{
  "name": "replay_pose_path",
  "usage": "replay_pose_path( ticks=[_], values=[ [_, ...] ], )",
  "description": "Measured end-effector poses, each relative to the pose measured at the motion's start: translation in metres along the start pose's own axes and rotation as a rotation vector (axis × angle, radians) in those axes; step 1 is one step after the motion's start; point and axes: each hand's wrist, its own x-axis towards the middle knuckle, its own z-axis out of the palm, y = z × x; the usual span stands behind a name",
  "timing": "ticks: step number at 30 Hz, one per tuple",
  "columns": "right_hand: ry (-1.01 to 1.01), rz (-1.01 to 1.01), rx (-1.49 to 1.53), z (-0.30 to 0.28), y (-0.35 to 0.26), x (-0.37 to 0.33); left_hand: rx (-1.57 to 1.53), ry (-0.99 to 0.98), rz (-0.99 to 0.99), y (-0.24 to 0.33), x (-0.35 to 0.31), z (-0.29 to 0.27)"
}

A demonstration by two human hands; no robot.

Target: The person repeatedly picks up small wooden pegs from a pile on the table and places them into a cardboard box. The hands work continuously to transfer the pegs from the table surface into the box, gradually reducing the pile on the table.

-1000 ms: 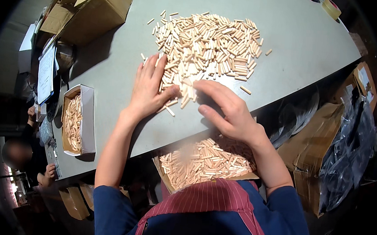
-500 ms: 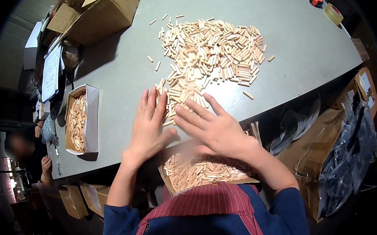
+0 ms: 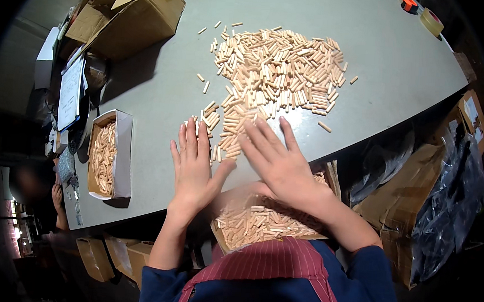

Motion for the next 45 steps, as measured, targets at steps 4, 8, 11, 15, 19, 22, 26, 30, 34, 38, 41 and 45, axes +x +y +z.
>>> replay_pose_path(
  ticks=[4, 8, 11, 15, 19, 22, 26, 30, 34, 38, 41, 45],
  values=[
    [-0.010, 0.042, -0.062, 0.000, 0.003, 0.011, 0.022, -0.001, 0.010, 0.001, 0.005, 0.000],
    [-0.076, -0.067, -0.097, 0.005, 0.006, 0.014, 0.015, -0.023, 0.077, -0.001, 0.009, -0.001],
    [-0.071, -0.116, -0.093, 0.003, 0.005, 0.014, -0.005, 0.020, 0.104, -0.002, 0.010, 0.002],
    [-0.004, -0.138, -0.042, 0.002, 0.006, 0.010, -0.016, 0.287, 0.188, -0.001, 0.022, -0.005],
    [0.128, -0.108, 0.001, 0.004, 0.012, 0.007, -0.181, 0.492, 0.332, 0.000, 0.056, -0.014],
    [0.189, -0.060, 0.053, 0.005, 0.018, 0.004, -0.114, 0.411, 0.342, 0.005, 0.072, -0.010],
    [0.235, -0.035, 0.189, 0.001, 0.025, 0.002, -0.064, 0.359, 0.318, 0.010, 0.077, -0.008],
    [0.258, -0.002, 0.350, -0.003, 0.027, 0.003, -0.033, 0.403, 0.342, 0.007, 0.073, -0.006],
    [0.344, 0.056, 0.460, -0.006, 0.026, 0.002, -0.094, 0.470, 0.160, -0.006, 0.060, -0.025],
    [0.392, 0.132, 0.509, -0.012, 0.025, -0.001, -0.184, 0.692, -0.176, -0.052, 0.035, -0.074],
    [0.378, 0.126, 0.516, -0.010, 0.023, 0.002, -0.120, 0.876, -0.389, -0.103, -0.002, -0.103],
    [0.336, 0.101, 0.471, -0.010, 0.022, 0.003, 0.136, 0.824, -0.522, -0.147, -0.053, -0.119]
  ],
)
